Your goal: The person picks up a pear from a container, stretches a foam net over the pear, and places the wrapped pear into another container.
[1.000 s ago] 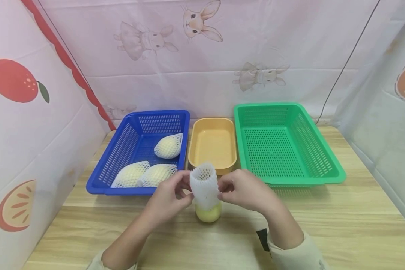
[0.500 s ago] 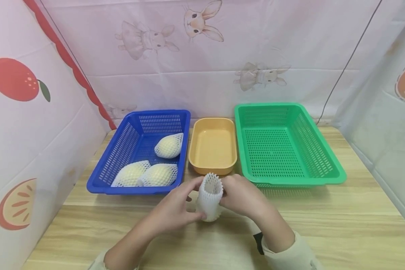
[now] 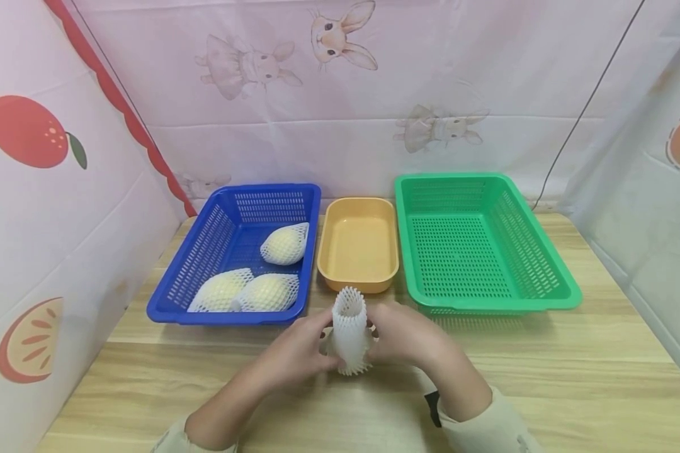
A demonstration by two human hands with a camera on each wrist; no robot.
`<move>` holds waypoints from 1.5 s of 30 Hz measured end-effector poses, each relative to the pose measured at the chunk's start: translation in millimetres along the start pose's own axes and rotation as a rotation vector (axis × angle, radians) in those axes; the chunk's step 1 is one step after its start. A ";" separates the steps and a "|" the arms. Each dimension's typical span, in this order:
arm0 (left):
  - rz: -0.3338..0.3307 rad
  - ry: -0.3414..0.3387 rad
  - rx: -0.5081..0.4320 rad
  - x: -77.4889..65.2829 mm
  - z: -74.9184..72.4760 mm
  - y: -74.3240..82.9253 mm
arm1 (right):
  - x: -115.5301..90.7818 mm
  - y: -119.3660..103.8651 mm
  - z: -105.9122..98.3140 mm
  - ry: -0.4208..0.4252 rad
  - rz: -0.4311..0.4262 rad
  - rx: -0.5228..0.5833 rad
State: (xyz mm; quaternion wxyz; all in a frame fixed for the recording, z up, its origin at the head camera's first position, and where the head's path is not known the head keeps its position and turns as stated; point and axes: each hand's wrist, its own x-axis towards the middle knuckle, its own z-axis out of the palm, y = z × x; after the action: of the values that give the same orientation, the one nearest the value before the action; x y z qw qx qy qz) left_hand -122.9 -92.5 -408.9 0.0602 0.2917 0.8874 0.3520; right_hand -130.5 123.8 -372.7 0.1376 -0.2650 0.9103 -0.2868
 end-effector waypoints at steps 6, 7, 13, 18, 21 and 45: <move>-0.068 -0.083 -0.051 0.5 0.8 -8.5 | 6.9 6.1 8.1 -0.036 0.022 0.007; -0.082 -0.095 -0.054 0.3 1.2 -9.7 | 7.6 7.1 9.0 -0.042 0.024 0.009; -0.112 -0.140 -0.010 -0.6 10.0 -19.8 | 12.8 10.4 17.6 -0.072 0.077 -0.030; -0.098 -0.146 0.025 -2.2 14.3 -23.0 | 9.5 9.8 16.5 -0.110 0.076 -0.031; -0.115 -0.143 -0.103 -3.1 7.2 -18.7 | 1.9 10.0 3.2 -0.123 0.003 0.028; 0.052 -0.005 -1.254 -3.5 -15.9 12.4 | -8.8 -21.2 -8.7 0.676 -0.500 -0.052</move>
State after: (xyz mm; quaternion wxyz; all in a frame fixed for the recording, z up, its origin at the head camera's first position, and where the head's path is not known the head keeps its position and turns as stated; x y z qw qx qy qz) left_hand -119.1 -96.7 -389.3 0.2133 0.2230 0.5046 0.8063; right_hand -118.3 118.0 -352.3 -0.2494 -0.3719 0.8188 -0.3592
